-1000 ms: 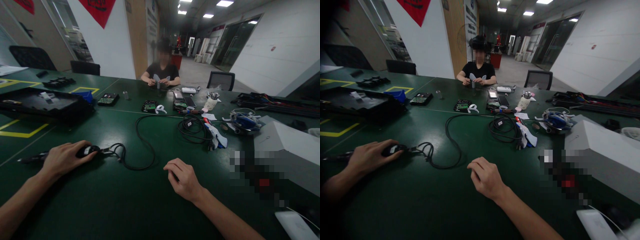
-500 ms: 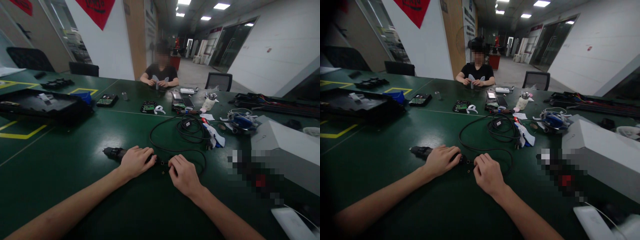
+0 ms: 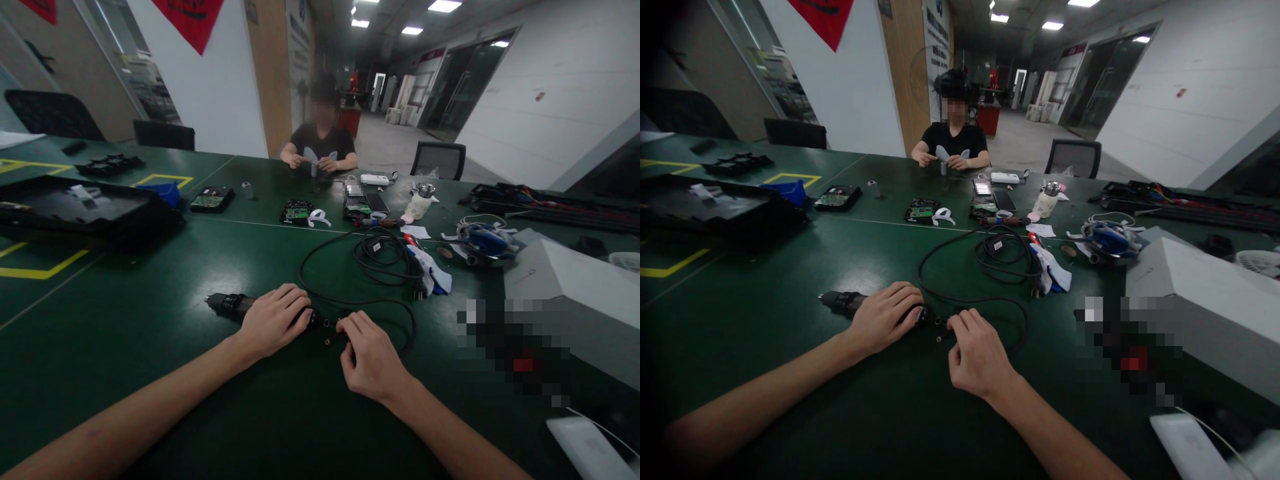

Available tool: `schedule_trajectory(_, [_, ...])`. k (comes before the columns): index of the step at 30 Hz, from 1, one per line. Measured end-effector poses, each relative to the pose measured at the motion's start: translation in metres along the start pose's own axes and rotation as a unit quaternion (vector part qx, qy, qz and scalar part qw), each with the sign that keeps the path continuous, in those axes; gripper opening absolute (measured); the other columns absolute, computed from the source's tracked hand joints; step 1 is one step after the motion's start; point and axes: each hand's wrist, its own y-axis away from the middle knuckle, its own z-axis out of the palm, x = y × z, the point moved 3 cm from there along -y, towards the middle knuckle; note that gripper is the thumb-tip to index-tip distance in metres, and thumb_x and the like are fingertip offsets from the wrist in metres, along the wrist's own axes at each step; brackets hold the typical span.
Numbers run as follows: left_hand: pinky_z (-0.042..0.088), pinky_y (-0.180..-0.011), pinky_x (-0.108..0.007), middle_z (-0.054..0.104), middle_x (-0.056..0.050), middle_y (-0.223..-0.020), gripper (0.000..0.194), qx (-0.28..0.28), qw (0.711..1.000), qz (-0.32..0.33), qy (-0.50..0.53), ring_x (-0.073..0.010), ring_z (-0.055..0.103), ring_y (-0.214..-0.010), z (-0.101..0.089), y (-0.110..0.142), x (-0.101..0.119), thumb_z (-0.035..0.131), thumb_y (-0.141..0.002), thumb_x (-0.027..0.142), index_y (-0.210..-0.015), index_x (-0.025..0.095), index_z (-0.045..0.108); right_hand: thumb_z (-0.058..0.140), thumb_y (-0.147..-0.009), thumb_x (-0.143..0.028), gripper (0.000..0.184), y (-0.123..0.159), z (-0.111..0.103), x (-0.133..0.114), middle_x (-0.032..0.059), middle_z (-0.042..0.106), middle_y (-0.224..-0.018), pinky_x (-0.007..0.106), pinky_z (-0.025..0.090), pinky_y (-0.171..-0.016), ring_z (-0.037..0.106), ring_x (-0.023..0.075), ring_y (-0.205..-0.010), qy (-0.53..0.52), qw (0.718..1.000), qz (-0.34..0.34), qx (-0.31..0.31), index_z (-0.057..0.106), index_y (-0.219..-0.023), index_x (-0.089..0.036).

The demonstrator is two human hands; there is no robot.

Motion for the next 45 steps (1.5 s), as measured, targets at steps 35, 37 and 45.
schedule_trajectory(35, [0.041, -0.076, -0.038, 0.072, -0.004, -0.102, 0.021, -0.032, 0.996, 0.082, 0.001, -0.0203, 0.064, -0.089, 0.012, -0.01, 0.03, 0.053, -0.099, 0.033, -0.112, 0.022, 0.064, 0.068, -0.098, -0.039, 0.023, -0.009, 0.008, 0.023, -0.0044, 0.05, -0.077, 0.016, 0.021, -0.042, 0.034, 0.0079, -0.055, -0.646, 0.734, 0.212, 0.012, 0.053, -0.106, -0.023])
schedule_trajectory(37, [0.04, -0.075, -0.037, 0.071, -0.003, -0.098, 0.019, -0.027, 0.996, 0.089, 0.014, -0.0191, 0.063, -0.085, 0.011, -0.008, 0.029, 0.053, -0.098, 0.033, -0.109, 0.022, 0.065, 0.072, -0.095, -0.033, 0.023, -0.011, 0.005, 0.034, -0.0057, 0.046, -0.076, 0.014, 0.018, -0.04, 0.03, 0.006, -0.053, -0.734, 0.63, 0.253, -0.019, 0.055, -0.107, -0.022])
schedule_trajectory(45, [0.039, -0.07, -0.035, 0.071, 0.0, -0.091, 0.015, -0.034, 0.99, 0.116, 0.071, -0.0165, 0.062, -0.078, 0.005, -0.004, 0.027, 0.055, -0.094, 0.032, -0.101, 0.022, 0.064, 0.062, -0.098, -0.01, 0.009, -0.019, -0.005, 0.076, -0.0024, 0.048, -0.084, 0.006, 0.025, -0.032, 0.039, 0.0029, -0.052, -0.813, 0.461, 0.351, -0.049, 0.059, -0.105, -0.013])
